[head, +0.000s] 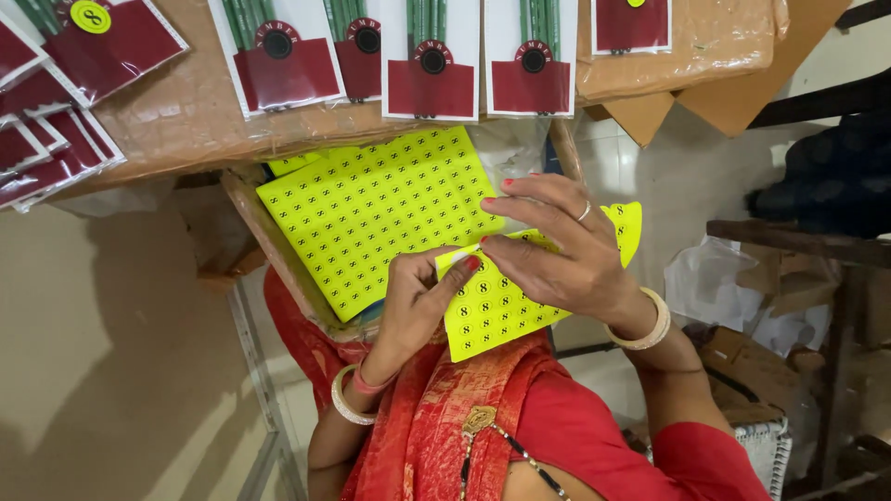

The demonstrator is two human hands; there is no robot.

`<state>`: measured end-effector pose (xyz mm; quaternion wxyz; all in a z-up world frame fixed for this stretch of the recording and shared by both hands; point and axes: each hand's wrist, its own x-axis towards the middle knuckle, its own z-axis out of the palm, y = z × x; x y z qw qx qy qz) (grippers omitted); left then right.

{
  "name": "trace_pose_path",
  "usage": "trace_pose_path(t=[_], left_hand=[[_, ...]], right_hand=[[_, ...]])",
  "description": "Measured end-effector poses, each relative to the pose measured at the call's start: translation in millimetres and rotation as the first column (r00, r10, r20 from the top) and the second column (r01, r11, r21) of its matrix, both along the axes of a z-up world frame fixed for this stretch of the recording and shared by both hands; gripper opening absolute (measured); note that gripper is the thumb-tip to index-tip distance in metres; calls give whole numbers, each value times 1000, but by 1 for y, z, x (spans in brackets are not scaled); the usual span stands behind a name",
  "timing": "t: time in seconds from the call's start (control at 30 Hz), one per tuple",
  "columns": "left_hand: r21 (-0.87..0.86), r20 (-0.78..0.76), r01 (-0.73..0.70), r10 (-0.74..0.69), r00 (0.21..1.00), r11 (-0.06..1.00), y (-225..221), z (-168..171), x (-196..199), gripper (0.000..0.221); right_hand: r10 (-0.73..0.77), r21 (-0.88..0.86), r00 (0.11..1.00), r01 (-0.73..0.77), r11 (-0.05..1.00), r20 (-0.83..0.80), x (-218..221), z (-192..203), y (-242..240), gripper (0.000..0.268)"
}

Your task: The person picks up a sheet of yellow stickers and peels them off one by one, applying a sticker to the packaging of several paint brush sets on the table.

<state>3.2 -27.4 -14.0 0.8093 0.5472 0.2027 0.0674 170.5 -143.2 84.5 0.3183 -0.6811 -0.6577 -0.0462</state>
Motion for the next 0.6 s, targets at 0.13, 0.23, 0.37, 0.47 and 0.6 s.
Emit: trace_pose_path(t=[0.13,0.23,0.37,0.47,0.6], left_hand=[[-31,1,13,-13,1000,999,1,-1,0,23],[-29,-12,22,-22,1000,999,1,-8,-3,23],[62,-16,32,-31,999,998,4,-14,-5,23],[-41,15,8,-7,1000,999,4,-12,-6,25],[35,-41,20,-18,999,999,8,-13,-7,25]], right_hand=[[3,18,999,-3,1000,37,0,-4,1,17],[27,35,998,-29,999,54,2,-10,-1,16],[66,46,996,-69,997,54,6,-10,-2,17],[106,49,994,-105,993,-27,11,-6,-2,18],[67,-42,949,-84,996,-308,48,-4,-9,16]])
